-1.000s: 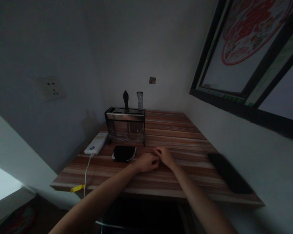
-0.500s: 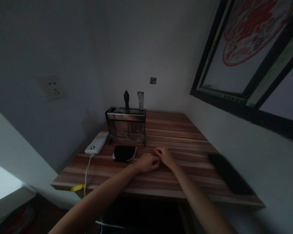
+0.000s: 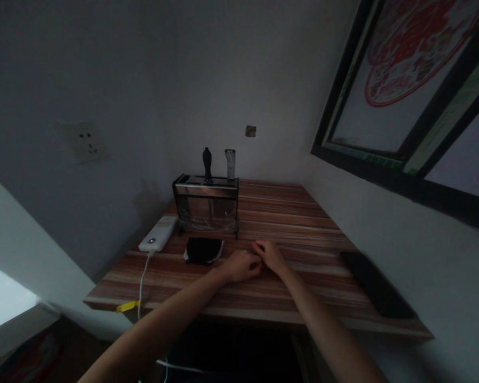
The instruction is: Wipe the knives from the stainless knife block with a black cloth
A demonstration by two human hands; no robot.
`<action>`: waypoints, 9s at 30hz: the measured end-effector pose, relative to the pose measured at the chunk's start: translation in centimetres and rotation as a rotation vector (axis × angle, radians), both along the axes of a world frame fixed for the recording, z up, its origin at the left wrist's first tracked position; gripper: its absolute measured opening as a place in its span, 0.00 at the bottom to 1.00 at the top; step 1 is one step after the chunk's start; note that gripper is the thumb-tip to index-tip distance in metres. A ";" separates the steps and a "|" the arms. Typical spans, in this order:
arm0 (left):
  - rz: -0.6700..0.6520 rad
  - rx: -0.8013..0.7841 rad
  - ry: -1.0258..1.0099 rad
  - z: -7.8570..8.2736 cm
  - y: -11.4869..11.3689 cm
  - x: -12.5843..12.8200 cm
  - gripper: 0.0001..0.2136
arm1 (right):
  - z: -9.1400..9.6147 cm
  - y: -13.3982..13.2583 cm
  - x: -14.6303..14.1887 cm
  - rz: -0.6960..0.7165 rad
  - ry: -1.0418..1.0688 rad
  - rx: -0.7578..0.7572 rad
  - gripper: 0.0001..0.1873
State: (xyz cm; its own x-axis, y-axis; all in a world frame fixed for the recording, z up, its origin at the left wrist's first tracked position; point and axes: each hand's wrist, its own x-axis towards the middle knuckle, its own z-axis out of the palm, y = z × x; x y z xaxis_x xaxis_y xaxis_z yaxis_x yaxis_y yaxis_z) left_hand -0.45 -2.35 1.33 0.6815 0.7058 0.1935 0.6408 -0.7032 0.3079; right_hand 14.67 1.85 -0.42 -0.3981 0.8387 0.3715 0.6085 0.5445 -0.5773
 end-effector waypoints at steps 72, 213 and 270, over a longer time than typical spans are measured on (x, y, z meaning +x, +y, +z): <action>0.006 0.033 0.044 0.6 -0.6 0.1 0.08 | 1.1 -0.9 -0.2 -0.005 -0.055 -0.011 0.21; 0.316 -0.368 -1.109 9.3 8.4 -23.6 0.31 | 9.2 10.2 -6.6 0.148 0.548 -0.174 0.38; 0.063 -0.476 -1.123 11.5 8.7 -8.8 0.29 | 11.3 6.1 8.1 0.094 0.855 -0.171 0.26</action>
